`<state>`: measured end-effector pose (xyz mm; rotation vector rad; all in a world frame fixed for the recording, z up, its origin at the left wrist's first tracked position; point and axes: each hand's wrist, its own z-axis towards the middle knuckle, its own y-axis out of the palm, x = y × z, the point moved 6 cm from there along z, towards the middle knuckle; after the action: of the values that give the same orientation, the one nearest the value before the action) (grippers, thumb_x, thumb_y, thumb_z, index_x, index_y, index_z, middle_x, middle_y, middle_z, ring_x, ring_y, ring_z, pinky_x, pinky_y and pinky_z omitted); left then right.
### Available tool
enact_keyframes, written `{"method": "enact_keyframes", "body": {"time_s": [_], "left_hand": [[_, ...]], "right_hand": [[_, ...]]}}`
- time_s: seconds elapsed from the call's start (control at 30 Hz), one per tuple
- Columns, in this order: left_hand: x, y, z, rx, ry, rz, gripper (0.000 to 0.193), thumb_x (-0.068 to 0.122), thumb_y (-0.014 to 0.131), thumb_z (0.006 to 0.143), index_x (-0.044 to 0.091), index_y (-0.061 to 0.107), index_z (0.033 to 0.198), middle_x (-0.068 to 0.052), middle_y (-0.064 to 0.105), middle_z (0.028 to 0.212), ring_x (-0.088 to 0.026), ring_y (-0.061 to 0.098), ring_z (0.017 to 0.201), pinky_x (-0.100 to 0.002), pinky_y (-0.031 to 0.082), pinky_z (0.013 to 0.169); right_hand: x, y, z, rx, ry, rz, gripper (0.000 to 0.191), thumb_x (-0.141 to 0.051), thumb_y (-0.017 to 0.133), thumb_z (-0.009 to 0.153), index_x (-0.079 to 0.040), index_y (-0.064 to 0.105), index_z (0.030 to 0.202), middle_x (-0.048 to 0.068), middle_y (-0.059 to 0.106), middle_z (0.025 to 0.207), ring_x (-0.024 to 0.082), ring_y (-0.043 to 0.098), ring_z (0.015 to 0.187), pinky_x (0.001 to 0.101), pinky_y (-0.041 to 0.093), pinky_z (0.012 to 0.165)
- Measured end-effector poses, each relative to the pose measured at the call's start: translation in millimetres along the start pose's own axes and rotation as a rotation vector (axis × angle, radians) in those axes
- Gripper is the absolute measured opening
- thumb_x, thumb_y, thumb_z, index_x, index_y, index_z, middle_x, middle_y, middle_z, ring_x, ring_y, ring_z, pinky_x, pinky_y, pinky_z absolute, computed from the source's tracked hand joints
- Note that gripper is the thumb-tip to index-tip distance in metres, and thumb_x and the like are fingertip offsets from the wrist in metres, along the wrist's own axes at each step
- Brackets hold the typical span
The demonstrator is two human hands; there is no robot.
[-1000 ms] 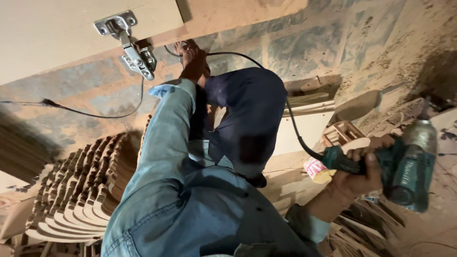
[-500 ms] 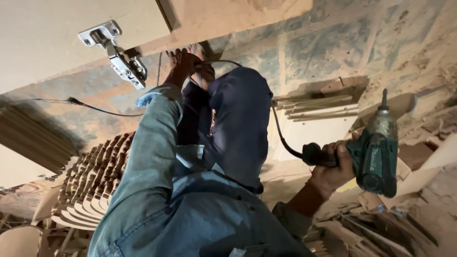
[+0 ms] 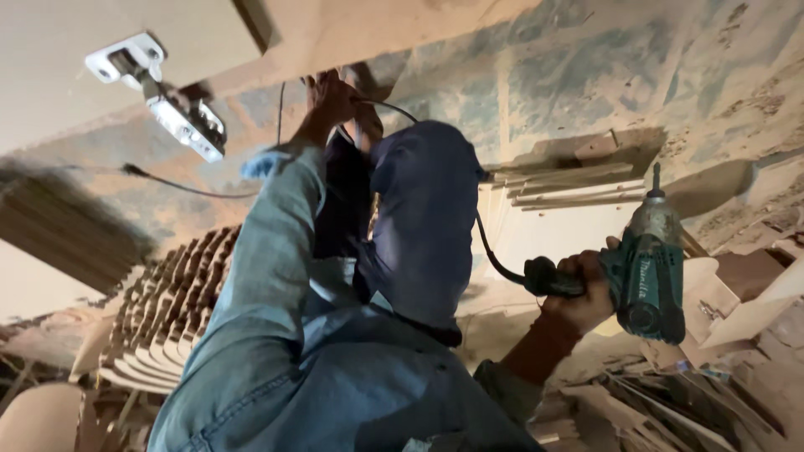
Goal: The person attaches metal hinges to a wooden furniture panel. They hold each hinge against the panel edge and drive screws into it using a power drill, working on several hinges one at a time, then pick up a blue hardware box and walk away across the workshop.
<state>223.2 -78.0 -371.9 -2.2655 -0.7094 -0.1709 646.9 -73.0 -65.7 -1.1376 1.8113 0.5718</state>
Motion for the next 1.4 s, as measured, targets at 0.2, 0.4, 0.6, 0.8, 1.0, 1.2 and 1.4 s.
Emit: {"method": "enact_keyframes", "body": {"time_s": [0.2,0.4,0.6,0.8,1.0,1.2,1.4], "left_hand": [[14,-30,7,0.282,0.096,-0.168,0.06,0.036,0.073,0.094,0.009,0.058,0.145,-0.029,0.057,0.135,-0.05,0.044,0.127,-0.07,0.032,0.099],[10,-43,-21,0.286,0.04,-0.064,0.062,0.028,0.074,0.086,0.012,0.055,0.143,-0.023,0.05,0.144,-0.045,0.044,0.132,-0.065,0.036,0.102],[35,10,-29,0.174,-0.054,-0.114,0.047,0.026,0.075,0.092,0.01,0.06,0.133,-0.019,0.059,0.133,-0.041,0.057,0.119,-0.057,0.047,0.094],[144,36,-12,0.465,0.284,-0.293,0.051,0.028,0.077,0.095,0.005,0.056,0.135,-0.017,0.061,0.13,-0.038,0.06,0.118,-0.048,0.051,0.097],[285,67,-58,-0.164,0.761,-0.852,0.094,0.032,0.084,0.082,-0.003,0.037,0.155,-0.023,0.049,0.152,-0.04,0.049,0.139,-0.048,0.04,0.113],[250,83,-49,-0.287,-0.01,-1.749,0.057,0.017,0.078,0.091,0.007,0.05,0.14,-0.007,0.061,0.127,-0.019,0.062,0.117,-0.036,0.053,0.102],[169,105,37,-0.027,-0.163,-1.894,0.013,0.012,0.065,0.096,0.005,0.057,0.103,-0.004,0.055,0.088,-0.017,0.054,0.078,-0.034,0.047,0.076]], "right_hand": [[-4,-17,24,-0.036,-0.005,0.043,0.049,0.01,0.064,0.091,0.002,0.055,0.138,0.007,0.061,0.091,0.015,0.054,0.071,0.0278,0.046,0.064],[3,-21,68,-0.123,0.033,0.064,0.052,0.011,0.068,0.088,-0.001,0.055,0.137,0.005,0.062,0.093,0.016,0.058,0.073,0.0306,0.051,0.067],[45,-61,139,-0.111,0.065,0.016,0.037,0.009,0.072,0.087,-0.003,0.063,0.121,0.004,0.064,0.093,0.016,0.059,0.074,0.0304,0.05,0.065],[43,-84,181,-0.213,0.0,-0.506,0.016,-0.001,0.075,0.094,-0.003,0.067,0.108,0.005,0.065,0.099,0.017,0.062,0.087,0.0316,0.053,0.08],[57,32,164,-0.638,-0.254,-0.815,0.026,-0.011,0.072,0.09,0.001,0.065,0.112,0.014,0.065,0.108,0.031,0.063,0.097,0.0395,0.052,0.086],[77,91,138,-1.033,-0.611,-0.665,0.034,-0.019,0.07,0.087,0.004,0.064,0.112,0.022,0.067,0.112,0.042,0.064,0.104,0.0444,0.052,0.088],[306,57,360,-0.413,-0.216,-0.866,0.019,-0.002,0.075,0.085,-0.001,0.078,0.103,0.015,0.079,0.097,0.023,0.074,0.086,0.035,0.058,0.075]]}}
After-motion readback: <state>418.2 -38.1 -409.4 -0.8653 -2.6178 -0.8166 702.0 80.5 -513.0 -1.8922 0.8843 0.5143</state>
